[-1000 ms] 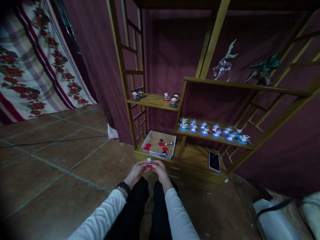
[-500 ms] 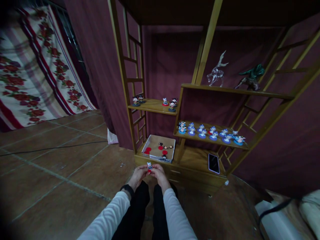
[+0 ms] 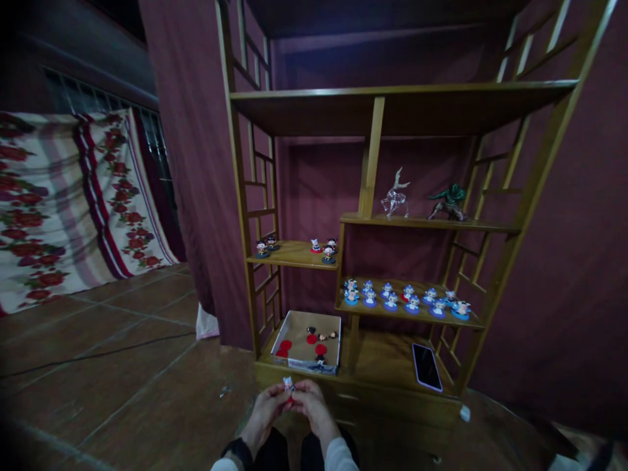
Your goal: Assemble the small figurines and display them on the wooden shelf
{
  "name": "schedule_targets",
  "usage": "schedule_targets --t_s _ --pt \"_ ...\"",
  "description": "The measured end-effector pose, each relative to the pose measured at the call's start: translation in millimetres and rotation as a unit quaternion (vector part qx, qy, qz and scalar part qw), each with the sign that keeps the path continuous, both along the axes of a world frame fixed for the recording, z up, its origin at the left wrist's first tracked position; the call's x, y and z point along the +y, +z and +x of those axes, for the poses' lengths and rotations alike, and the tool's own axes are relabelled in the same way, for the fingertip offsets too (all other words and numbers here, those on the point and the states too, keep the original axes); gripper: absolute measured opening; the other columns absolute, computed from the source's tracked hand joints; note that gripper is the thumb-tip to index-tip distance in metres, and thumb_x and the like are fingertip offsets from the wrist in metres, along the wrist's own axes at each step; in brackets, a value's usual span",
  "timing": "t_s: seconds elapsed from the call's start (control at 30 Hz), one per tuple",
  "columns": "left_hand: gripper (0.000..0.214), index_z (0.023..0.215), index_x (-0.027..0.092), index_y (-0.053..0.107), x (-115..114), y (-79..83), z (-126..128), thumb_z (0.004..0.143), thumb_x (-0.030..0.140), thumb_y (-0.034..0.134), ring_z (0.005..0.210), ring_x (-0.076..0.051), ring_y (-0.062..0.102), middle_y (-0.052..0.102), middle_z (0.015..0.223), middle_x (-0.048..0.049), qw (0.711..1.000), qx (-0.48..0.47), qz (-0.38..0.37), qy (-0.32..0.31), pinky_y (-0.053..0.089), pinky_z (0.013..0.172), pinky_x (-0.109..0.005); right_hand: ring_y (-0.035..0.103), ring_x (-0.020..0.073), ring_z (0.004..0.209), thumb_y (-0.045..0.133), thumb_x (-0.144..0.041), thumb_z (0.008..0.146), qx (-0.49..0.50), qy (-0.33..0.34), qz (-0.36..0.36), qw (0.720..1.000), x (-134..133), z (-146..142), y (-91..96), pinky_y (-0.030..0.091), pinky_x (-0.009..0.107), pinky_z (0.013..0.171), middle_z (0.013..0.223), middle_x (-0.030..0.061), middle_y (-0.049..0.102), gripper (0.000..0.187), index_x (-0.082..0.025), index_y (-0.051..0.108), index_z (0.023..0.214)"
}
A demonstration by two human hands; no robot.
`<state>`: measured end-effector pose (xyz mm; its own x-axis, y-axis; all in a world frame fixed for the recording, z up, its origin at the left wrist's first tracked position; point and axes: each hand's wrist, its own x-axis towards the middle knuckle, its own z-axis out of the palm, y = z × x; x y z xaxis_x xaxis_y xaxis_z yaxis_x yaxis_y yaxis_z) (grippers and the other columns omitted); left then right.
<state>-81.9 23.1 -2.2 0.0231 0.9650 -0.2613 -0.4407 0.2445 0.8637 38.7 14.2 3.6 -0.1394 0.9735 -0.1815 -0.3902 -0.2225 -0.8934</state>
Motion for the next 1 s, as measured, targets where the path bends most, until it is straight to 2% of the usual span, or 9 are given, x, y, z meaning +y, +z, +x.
schedule_targets --t_s 0.2,0.4,0.63,0.87,1.0 --pt "0.030 0.063 0.011 0.062 -1 -2.3 2 0.041 0.015 0.081 0.045 -0.010 0.055 0.062 0.055 -0.0025 1.000 0.002 0.009 0.016 0.044 0.047 -0.021 0.062 0.0152 0.055 0.070 -0.028 0.049 -0.014 0.014 0.003 1.000 -3 1 3.7 0.048 0.034 0.066 0.064 0.0008 0.064 0.030 -0.016 0.056 0.073" --pt "0.027 0.063 0.012 0.062 -3 1.2 5 0.042 0.013 0.079 0.043 -0.010 0.054 0.061 0.055 -0.0019 0.999 0.024 -0.001 0.028 0.042 0.046 -0.021 0.061 0.0154 0.052 0.070 -0.027 0.046 -0.016 -0.011 -0.013 1.000 -5 -2 7.8 0.048 0.033 0.063 0.062 0.0004 0.064 0.030 -0.016 0.054 0.069" --pt "0.024 0.061 0.012 0.062 -4 2.0 7 0.043 0.016 0.078 0.042 -0.007 0.051 0.061 0.054 -0.0007 1.000 0.013 0.018 0.019 0.040 0.046 -0.019 0.058 0.0135 0.051 0.071 -0.029 0.046 -0.009 -0.050 0.008 0.999 -4 -7 1.7 0.046 0.030 0.059 0.062 -0.0009 0.062 0.027 -0.018 0.054 0.065" --pt "0.019 0.061 0.012 0.061 -8 2.8 7 0.047 0.006 0.072 0.039 -0.009 0.050 0.058 0.049 -0.0008 0.998 0.044 -0.001 0.048 0.040 0.045 -0.022 0.056 0.0124 0.047 0.070 -0.030 0.046 -0.010 -0.042 -0.008 0.999 -6 -10 0.1 0.045 0.029 0.057 0.056 -0.0018 0.060 0.026 -0.017 0.054 0.063" --pt "0.016 0.059 0.011 0.060 -7 3.6 6 0.049 0.003 0.069 0.040 -0.010 0.052 0.059 0.049 -0.0019 0.998 0.061 -0.008 0.029 0.041 0.045 -0.022 0.058 0.0131 0.050 0.072 -0.029 0.046 -0.004 -0.044 -0.008 0.999 -7 -7 -2.8 0.047 0.032 0.060 0.061 -0.0014 0.061 0.029 -0.017 0.054 0.065"
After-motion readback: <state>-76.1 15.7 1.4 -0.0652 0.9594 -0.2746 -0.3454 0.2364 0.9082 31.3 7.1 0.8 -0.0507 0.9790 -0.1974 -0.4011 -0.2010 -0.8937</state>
